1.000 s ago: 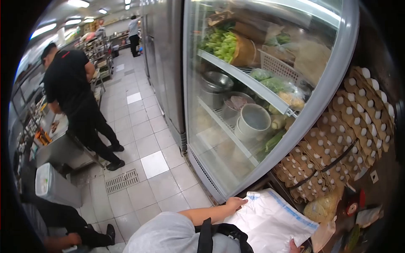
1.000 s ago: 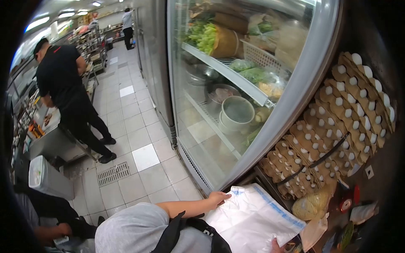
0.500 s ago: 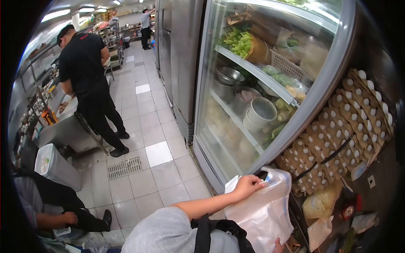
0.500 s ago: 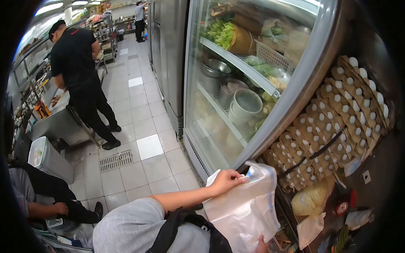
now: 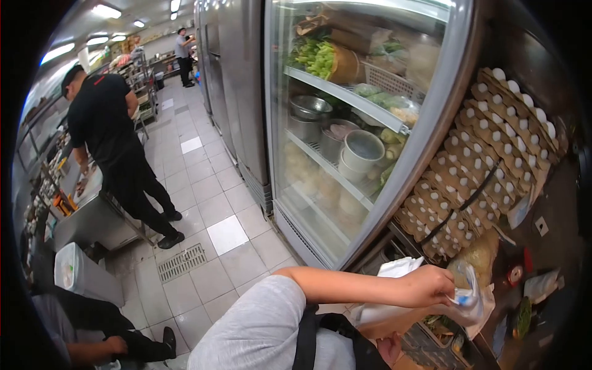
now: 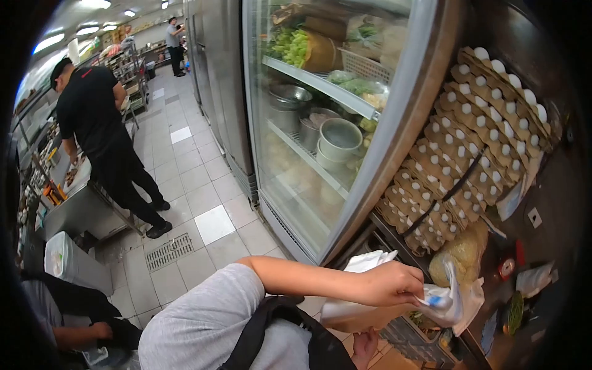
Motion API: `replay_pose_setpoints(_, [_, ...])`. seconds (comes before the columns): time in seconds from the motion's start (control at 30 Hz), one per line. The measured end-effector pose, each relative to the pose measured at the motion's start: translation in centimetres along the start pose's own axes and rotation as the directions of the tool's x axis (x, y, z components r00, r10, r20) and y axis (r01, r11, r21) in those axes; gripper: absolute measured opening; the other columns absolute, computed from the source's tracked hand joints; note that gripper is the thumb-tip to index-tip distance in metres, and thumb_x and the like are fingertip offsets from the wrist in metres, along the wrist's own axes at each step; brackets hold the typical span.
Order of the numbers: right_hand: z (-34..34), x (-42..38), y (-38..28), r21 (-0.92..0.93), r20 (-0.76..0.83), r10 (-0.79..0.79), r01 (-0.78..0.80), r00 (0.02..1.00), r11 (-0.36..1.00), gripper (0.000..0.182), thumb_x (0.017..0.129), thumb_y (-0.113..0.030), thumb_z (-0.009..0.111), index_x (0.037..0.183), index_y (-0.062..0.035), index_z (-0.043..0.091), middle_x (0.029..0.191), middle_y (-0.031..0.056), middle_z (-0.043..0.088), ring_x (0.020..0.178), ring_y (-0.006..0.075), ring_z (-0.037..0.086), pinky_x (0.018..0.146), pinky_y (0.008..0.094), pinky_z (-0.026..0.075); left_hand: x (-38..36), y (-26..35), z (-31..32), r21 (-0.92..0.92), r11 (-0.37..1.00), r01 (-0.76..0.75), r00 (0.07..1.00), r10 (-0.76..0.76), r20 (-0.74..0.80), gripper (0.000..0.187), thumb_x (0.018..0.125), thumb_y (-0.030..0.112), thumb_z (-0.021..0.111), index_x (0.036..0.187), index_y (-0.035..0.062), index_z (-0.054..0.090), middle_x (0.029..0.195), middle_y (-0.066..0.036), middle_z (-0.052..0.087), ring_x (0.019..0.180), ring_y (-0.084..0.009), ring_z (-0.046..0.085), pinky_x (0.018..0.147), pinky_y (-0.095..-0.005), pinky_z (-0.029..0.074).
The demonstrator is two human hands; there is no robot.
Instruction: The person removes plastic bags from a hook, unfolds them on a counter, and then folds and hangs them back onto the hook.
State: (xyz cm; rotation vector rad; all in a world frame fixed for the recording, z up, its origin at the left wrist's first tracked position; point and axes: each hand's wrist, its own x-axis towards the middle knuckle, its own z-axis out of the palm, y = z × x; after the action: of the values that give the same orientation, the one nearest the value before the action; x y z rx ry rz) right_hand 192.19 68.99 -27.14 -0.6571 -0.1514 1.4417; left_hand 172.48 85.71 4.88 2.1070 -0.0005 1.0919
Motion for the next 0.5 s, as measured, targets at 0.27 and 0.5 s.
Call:
replay_pose_setpoints(0.27, [2.8,-1.3,-0.9,-0.034,-0.054,-0.167,0.166,0.984,0.986,0.042,0.079,-0.015,0.062,0.119,-0.0133,0.050,0.113,0.0054,0.056,0.109,0.0185,0.048,0.093,0.0434,0.033,2.9,-0.9,2.4,-0.186,0.981,-0.046,0.988,0.071,0.134,0.014,0.069,0.010,0.069,0.079,0.0020,0.064,0.075,-0.010,0.058,0.073,-0.0271,0.059,0.061,-0.0346,0.046])
replay_pose_setpoints(0.5, [12.5,-0.4,-7.5,-0.439,-0.225,-0.420,0.294,0.879,0.849,0.041,0.078,-0.013,0.062,0.117,-0.0113,0.051,0.110,0.0066,0.056,0.108,0.0180,0.048,0.091,0.0411,0.035,2.4,-2.4,3.9,-0.256,0.967,-0.007,0.981,0.056,0.185,0.018,0.062,0.014,0.070,0.072,0.0007,0.062,0.071,-0.013,0.057,0.072,-0.0312,0.057,0.064,-0.0388,0.045])
